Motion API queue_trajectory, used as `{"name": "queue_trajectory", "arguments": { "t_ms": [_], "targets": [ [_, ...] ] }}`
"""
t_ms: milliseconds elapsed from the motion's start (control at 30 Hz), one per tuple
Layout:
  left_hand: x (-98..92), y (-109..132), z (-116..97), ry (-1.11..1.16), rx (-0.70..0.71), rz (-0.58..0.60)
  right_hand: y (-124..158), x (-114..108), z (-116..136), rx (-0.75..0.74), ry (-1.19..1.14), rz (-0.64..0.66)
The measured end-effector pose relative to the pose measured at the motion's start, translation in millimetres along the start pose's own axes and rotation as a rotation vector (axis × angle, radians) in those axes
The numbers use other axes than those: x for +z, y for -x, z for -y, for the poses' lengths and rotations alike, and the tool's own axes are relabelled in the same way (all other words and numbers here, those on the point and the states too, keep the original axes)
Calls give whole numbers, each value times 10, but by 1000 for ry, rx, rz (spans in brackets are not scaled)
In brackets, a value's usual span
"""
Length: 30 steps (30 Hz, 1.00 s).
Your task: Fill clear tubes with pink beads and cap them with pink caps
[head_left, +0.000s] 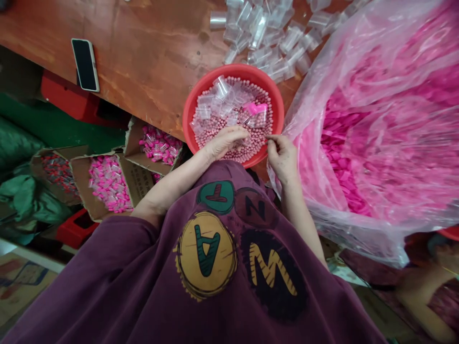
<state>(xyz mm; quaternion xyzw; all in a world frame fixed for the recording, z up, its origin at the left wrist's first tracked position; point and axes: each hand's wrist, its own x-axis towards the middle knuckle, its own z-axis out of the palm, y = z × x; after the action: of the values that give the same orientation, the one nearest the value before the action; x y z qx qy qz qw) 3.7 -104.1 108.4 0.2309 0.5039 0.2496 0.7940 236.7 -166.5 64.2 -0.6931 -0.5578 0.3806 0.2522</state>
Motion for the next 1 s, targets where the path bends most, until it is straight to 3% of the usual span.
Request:
{"name": "queue_trajectory", "arguments": {
  "t_ms": [167,367,467,667,833,1000],
  "targets": [
    [71,27,-72,78,-1,-48,-9,-195,-229,105,-13,-158],
    [165,23,-91,94,-147,-104,-225,-861,-895,392,202,-475],
    [334,13,-43,96,-199,-93,-406,-1025,-1042,449,386,-382],
    [572,27,-56,140,-187,-48,-690,-976,-1051,539,594,-149],
    [600,105,-25,165,-97,-84,-634,-1068,-1256,432,553,-119],
    [623,139,97,181,-46,-2,-358,-1198,-1370,157,366,-302]
  ]
}}
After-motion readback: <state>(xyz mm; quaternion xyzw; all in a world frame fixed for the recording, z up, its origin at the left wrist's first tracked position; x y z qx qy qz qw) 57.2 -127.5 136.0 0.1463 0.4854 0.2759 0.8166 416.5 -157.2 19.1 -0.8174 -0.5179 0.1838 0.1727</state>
